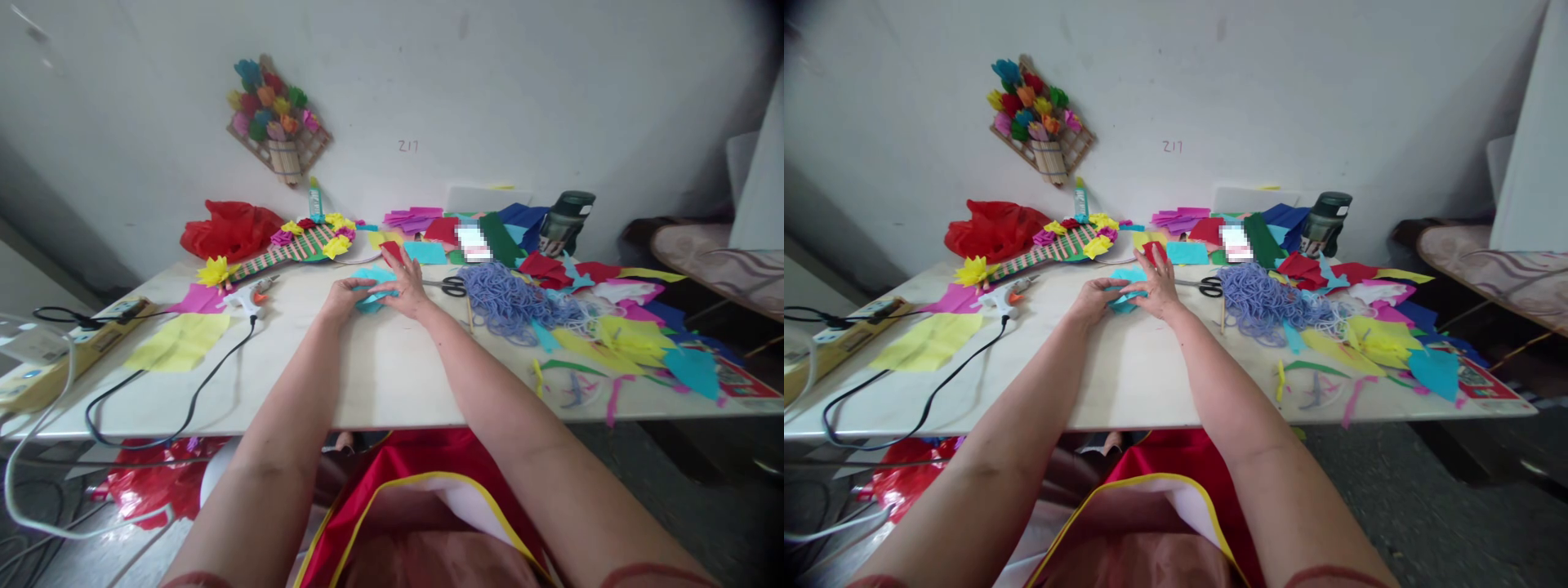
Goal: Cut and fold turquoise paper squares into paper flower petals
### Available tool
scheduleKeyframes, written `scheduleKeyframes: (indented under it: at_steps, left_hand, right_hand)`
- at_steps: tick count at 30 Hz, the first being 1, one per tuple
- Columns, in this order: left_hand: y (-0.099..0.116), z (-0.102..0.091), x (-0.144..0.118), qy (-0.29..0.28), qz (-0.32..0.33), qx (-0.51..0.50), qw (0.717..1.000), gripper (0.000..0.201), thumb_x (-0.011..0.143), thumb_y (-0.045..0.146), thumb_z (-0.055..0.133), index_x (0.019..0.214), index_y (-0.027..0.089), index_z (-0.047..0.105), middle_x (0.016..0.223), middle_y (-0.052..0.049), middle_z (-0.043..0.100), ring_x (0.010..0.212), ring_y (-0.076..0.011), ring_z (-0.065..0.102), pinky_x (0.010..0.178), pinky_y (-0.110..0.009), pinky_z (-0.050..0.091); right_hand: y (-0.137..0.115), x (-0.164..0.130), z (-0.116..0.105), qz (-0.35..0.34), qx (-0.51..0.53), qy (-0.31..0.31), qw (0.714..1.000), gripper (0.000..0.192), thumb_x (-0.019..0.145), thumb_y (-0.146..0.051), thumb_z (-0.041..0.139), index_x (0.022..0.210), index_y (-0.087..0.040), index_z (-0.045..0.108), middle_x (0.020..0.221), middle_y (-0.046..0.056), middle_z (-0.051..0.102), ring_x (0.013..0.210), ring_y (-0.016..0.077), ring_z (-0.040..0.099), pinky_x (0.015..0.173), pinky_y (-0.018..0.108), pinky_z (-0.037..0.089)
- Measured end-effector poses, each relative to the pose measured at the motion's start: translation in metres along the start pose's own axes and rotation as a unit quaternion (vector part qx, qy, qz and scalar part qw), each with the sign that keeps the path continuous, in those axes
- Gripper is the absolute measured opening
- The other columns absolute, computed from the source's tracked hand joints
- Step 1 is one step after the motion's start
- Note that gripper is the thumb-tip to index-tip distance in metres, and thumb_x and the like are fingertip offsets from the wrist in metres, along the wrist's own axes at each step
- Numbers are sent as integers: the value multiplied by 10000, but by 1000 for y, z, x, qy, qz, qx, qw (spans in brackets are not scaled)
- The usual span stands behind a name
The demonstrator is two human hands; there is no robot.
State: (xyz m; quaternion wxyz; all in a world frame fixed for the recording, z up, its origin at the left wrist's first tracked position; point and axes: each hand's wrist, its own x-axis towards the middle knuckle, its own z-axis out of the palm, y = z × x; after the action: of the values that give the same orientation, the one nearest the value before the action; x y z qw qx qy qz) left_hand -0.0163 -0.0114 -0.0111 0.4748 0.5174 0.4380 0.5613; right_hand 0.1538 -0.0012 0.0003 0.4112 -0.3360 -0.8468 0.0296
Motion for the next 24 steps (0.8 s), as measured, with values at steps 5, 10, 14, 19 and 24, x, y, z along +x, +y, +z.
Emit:
scheduleKeyframes:
  at_steps: [5, 10, 14, 19, 24]
  left_hand:
    - [-1, 0, 0, -6, 2, 0, 1000, 410, 427, 275, 782, 798, 117, 704, 657, -48, 647, 542, -116, 547, 575, -264, 440]
    - [-5, -2, 2, -9, 2, 2, 1000, 426, 440, 296, 781, 823, 125, 706, 657, -44, 648, 549, -121, 558, 593, -272, 445]
    - [-6, -2, 2, -14, 9, 6, 1000, 419, 451, 307, 782, 824, 131, 708, 677, -44, 655, 554, -117, 559, 597, -264, 441]
    - [-3, -1, 0, -24, 9, 19, 999, 388, 474, 306, 772, 818, 137, 712, 671, -36, 658, 540, -103, 551, 590, -249, 433]
    - [-2, -2, 1, -38, 8, 22, 999, 366, 497, 261, 751, 840, 143, 708, 666, -21, 655, 525, -86, 534, 575, -230, 420]
  right_hand:
    - [-2, 0, 0, -19, -26, -14, 999, 253, 644, -244, 702, 886, -318, 693, 1406, -73, 326, 1368, 255, -27, 1071, 541, -56]
    - [0, 1, 3, -19, -27, -13, 999, 150, 653, -264, 698, 798, -304, 703, 1391, -67, 356, 1368, 252, 21, 1064, 538, -60]
    - [1, 1, 5, -6, -21, -12, 1000, 106, 642, -285, 706, 748, -287, 700, 1372, -55, 388, 1363, 256, 76, 1065, 537, -22]
    - [1, 1, 8, 27, -12, -3, 1000, 75, 636, -279, 709, 709, -266, 698, 1371, -34, 396, 1348, 273, 144, 1056, 540, 36]
    - [2, 2, 11, 46, -1, 5, 999, 46, 661, -317, 684, 685, -281, 700, 1347, -40, 428, 1333, 276, 193, 1044, 544, 74]
